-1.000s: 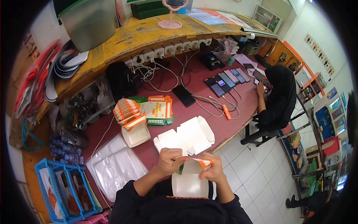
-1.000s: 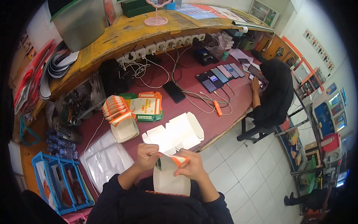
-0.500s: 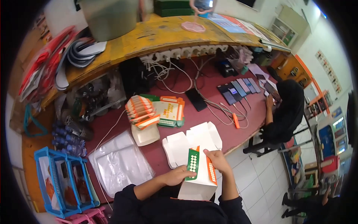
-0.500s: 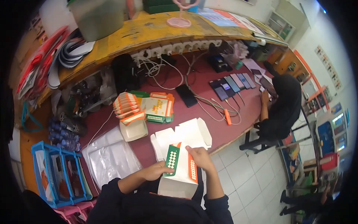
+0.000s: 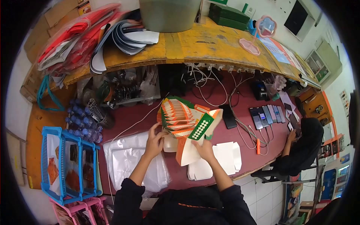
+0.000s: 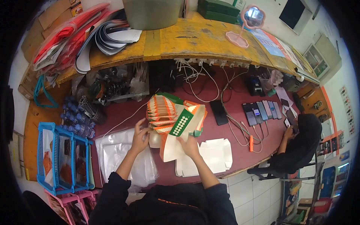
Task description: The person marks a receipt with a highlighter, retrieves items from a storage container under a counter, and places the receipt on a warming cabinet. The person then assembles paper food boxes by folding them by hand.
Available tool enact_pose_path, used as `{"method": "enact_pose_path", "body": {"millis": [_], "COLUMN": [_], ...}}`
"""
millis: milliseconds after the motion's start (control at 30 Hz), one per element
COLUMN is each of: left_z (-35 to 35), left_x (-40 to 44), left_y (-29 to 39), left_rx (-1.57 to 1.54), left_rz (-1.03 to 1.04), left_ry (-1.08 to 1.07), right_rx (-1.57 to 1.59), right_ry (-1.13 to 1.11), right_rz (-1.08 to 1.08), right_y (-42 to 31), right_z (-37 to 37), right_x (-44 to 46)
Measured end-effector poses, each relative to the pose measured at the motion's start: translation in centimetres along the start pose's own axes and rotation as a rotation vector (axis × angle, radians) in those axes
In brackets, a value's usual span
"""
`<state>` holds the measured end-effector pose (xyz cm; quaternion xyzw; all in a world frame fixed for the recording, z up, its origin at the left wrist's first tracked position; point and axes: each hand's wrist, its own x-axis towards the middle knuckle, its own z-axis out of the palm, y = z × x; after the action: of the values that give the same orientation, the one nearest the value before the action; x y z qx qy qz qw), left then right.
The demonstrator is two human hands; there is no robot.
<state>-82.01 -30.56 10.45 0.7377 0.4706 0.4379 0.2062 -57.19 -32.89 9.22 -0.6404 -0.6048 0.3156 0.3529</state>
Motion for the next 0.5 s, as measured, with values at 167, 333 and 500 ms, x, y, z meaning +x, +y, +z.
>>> {"method": "enact_pose_path", "body": {"millis": [167, 333, 500], "left_z": [2.2, 1.6, 1.5], "left_x": [-0.2, -0.2, 0.2], "left_y": [-2.7, -3.4, -3.3], "left_rx": [-0.032, -0.032, -0.018], "left_rz": [-0.094, -0.138, -0.134], "left_ry": [-0.101, -0.173, -0.191], "right_rx": [-0.11, -0.259, -0.222], "right_ry": [-0.066, -0.103, -0.004], "right_rz": [-0.268, 0.186, -0.122], "right_y": [1.6, -6.7, -1.7], "right_z": [5.0, 2.2, 3.8], "right_x": [5.6, 5.0, 5.4]}}
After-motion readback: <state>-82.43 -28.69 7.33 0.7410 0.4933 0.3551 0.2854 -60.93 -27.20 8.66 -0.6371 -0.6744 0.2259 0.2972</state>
